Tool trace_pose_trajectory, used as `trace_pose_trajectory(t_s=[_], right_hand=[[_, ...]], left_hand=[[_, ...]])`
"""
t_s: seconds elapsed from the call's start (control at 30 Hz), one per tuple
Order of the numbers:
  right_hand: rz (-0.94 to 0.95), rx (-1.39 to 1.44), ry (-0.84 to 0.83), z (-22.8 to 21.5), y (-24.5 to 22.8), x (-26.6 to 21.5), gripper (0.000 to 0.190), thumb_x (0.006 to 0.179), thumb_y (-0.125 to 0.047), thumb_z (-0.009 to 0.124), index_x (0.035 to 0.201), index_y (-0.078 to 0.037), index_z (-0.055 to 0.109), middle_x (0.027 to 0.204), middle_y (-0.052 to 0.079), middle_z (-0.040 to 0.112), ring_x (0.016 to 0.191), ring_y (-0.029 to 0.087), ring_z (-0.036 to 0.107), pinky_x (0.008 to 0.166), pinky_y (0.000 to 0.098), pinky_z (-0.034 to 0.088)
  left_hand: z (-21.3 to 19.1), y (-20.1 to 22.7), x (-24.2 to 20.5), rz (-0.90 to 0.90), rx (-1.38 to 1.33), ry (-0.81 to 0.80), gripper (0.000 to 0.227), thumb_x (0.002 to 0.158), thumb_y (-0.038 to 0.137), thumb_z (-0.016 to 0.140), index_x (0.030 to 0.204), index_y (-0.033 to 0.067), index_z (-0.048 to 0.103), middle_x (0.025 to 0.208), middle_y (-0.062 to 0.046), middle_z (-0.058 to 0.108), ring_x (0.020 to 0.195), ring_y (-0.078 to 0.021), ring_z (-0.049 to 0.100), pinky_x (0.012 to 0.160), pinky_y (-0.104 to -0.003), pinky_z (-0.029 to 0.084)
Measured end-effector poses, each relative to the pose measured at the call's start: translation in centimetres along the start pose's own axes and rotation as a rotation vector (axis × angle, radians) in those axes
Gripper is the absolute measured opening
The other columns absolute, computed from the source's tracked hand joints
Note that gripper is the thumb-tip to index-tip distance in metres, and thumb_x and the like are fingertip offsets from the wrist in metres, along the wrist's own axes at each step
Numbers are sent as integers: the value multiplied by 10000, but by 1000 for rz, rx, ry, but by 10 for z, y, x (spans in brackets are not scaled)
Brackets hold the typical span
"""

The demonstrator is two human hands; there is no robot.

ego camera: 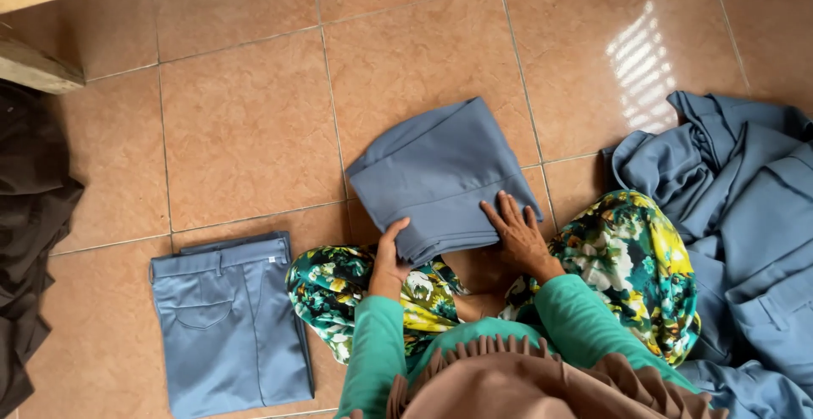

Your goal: Folding trousers into neat squares on the floor

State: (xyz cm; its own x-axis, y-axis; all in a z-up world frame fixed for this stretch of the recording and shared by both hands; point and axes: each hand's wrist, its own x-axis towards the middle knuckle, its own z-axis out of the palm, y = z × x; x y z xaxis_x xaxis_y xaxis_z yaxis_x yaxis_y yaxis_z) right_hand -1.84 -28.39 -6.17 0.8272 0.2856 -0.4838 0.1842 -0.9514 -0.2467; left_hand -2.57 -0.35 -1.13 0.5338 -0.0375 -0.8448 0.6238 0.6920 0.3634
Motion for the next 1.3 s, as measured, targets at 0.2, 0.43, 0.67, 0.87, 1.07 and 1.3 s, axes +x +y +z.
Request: trace_pose_trajectory(t_s=[0.2,0.43,0.67,0.87,1.07,1.3], right_hand=[[-242,62,132,44,-17,20,905,753,-168,494,1628,-286,293,1695,13,284,1561,171,253,1212,515,258],[9,1536,16,-33,-69,-4,182,892,-90,609,1004,-68,751,751,76,657,646,183,622,593,345,527],[445,1925,54,-3,-15,17,786,932,-222,711,1617,-139,333,1613,264,326,1461,520,343,1102,645,329],[501,1819,62,103,43,65,673,860,-65,718,1487,-167,494,1301,81,616,1129,350,633,760,473,517],[473,1933,57,43,1,24,626,810,38,736,1396,-106,570,1140,66,682,954,277,691,831,493,575],[575,1740,197,135,85,55,669,839,81,702,1469,-17,499,1281,236,584,1084,423,632,865,597,542]], left_hand=[[21,15,-60,293,-379,94,503,760,187,832,1210,36,667,1133,-165,682,1024,-339,664,870,-458,528],[139,63,-133,646,-78,0,824,818,221,846,1442,62,332,1396,-222,322,1286,-355,330,1068,-512,320],[122,27,-21,552,605,-323,648,983,347,694,1506,24,487,1450,-244,558,1236,-301,605,948,-417,566],[-4,-53,82,-195,942,-69,748,967,693,524,1290,38,689,1155,-307,699,1094,-396,692,874,-435,616],[50,-54,30,95,108,-25,1082,891,377,857,1590,-35,142,1579,-281,258,1423,-500,376,1158,-593,370],[-13,-33,95,324,47,305,1040,943,390,765,1625,94,39,1632,-304,62,1399,-650,265,1093,-728,352]])
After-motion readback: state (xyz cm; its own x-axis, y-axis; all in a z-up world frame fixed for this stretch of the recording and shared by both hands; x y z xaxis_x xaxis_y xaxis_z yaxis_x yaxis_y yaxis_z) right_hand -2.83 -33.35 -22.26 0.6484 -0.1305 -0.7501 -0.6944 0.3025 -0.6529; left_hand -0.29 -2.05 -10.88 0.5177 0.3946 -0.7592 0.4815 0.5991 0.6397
